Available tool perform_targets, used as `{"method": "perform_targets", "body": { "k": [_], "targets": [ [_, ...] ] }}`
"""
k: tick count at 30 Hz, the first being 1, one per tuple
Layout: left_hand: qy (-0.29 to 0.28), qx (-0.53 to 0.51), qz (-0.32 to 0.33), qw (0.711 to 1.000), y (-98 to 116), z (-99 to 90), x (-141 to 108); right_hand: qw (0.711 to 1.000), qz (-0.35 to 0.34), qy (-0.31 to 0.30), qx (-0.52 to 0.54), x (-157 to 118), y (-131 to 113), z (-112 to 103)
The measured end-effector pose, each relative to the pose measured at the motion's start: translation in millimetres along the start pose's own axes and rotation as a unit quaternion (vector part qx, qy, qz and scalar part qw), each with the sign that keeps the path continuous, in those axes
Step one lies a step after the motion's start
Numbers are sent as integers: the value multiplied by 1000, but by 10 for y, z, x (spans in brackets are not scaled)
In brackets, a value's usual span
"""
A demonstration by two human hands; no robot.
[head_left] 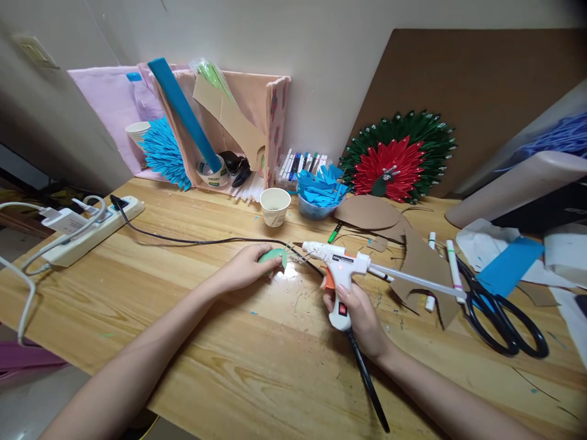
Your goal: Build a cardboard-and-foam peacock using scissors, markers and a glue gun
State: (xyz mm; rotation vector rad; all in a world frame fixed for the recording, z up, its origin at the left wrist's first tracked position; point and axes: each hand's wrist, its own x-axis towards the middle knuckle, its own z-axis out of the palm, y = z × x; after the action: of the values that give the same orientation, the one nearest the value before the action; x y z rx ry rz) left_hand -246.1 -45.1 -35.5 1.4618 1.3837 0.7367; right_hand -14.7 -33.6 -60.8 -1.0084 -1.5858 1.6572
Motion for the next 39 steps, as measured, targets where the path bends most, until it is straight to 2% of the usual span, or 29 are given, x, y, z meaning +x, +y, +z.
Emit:
{"method": "perform_targets", "body": {
  "k": [22,39],
  "targets": [
    [4,79,5,997,-22,-5,-2,1000,19,-3,-25,18,-36,19],
    [6,82,3,997,3,-6,-9,1000,15,1,-26,6,-46,18]
  ]
}}
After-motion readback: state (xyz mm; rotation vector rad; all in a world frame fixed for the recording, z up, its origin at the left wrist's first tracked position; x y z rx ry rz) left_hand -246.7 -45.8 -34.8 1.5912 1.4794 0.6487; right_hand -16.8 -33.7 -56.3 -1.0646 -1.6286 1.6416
